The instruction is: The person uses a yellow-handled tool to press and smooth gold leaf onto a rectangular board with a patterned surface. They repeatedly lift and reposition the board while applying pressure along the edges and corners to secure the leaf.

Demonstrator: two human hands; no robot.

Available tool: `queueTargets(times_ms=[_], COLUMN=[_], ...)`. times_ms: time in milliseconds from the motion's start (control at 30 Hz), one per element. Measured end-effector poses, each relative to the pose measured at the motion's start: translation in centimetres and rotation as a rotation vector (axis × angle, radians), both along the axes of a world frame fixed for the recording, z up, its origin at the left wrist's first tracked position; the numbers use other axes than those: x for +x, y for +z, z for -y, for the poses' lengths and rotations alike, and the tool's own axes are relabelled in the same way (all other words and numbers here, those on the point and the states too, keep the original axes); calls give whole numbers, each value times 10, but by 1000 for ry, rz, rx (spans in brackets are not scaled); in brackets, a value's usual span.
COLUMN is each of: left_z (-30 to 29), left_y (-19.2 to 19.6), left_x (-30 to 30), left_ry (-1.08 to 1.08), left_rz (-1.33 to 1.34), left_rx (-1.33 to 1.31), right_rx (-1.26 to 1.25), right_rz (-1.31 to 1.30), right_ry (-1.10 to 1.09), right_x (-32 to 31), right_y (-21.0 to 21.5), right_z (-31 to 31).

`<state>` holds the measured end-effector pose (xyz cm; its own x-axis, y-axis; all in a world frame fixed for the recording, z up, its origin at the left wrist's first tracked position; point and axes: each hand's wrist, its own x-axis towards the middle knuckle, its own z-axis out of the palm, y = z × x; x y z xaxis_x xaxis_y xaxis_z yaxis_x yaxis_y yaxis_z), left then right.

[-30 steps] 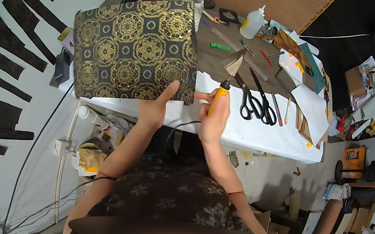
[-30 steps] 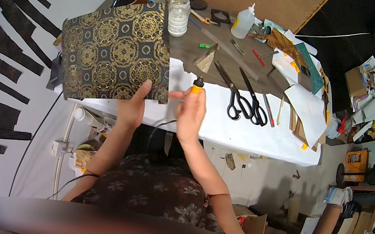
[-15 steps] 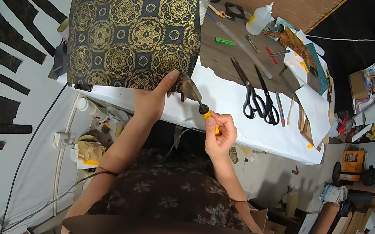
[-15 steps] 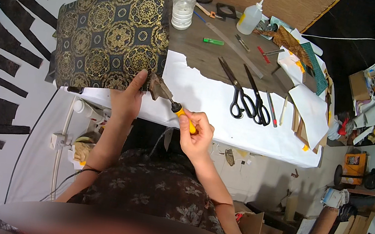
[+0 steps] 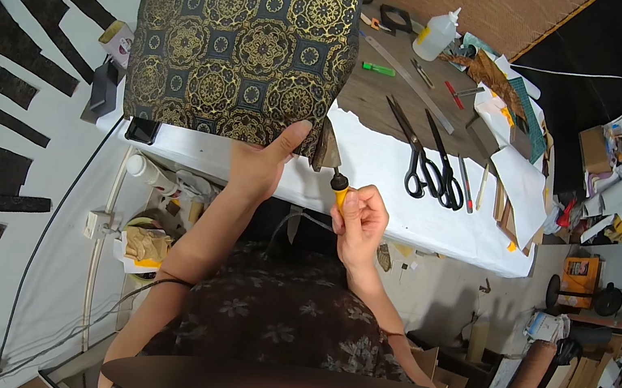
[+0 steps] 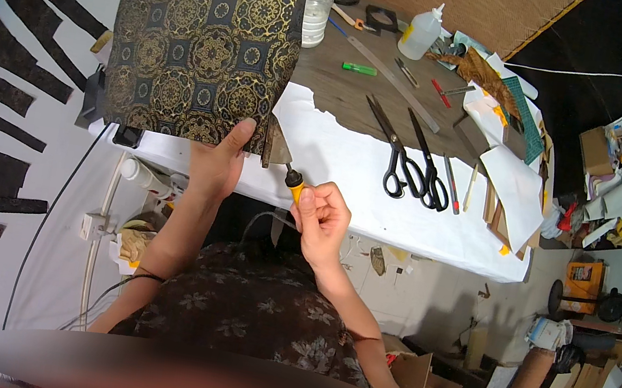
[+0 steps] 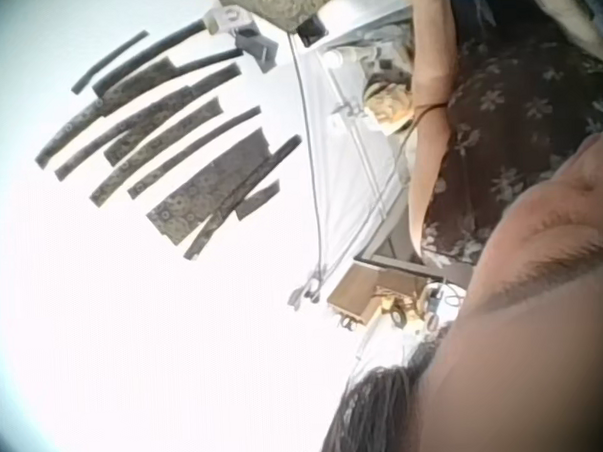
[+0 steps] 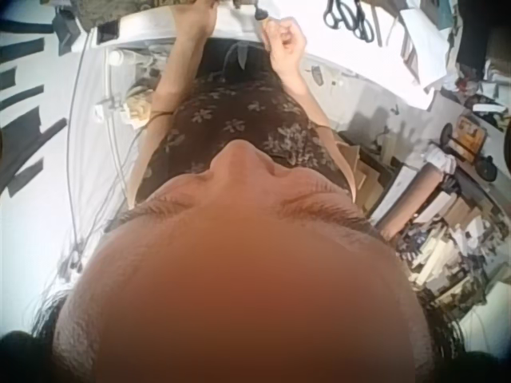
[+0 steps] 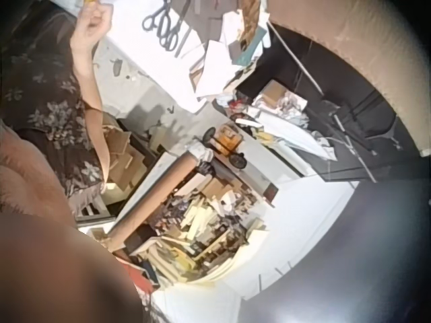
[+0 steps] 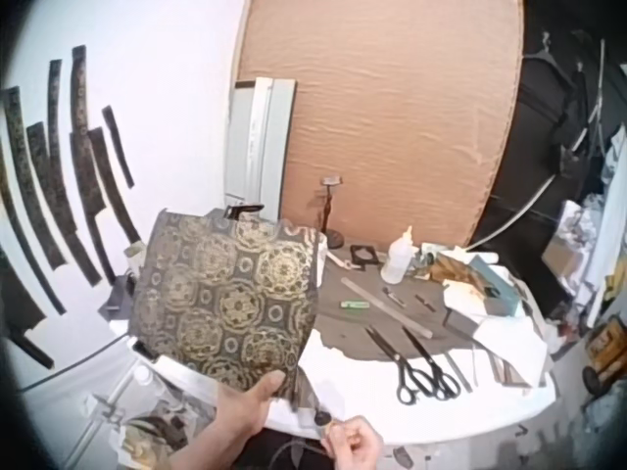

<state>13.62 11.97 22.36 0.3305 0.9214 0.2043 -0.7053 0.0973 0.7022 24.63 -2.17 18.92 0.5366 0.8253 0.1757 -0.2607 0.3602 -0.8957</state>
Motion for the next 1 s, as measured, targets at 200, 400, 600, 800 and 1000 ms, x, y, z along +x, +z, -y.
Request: queueTargets(times_ms=[200,400,600,800,1000], left_z=[-6,-9,-8,-5,2], left_y=[3,10,5,13,11], left_x=[-5,-9,-6,1,5], left_ry=[32,-1,-81,-80,-86], left_rz=[25,-45,54,58,35], left_rx=[82,-8,-70,-97,-73], right_rx=[111,173,115,150,105], right_rz=[203,600,589,581,463], right_ry=[-202,-383,-324,-393,-375], right_x=[10,20,20,15,7], right_y=[-3,-8,-5,-9,-4], right_z=[1,-5,-9,-13,-11])
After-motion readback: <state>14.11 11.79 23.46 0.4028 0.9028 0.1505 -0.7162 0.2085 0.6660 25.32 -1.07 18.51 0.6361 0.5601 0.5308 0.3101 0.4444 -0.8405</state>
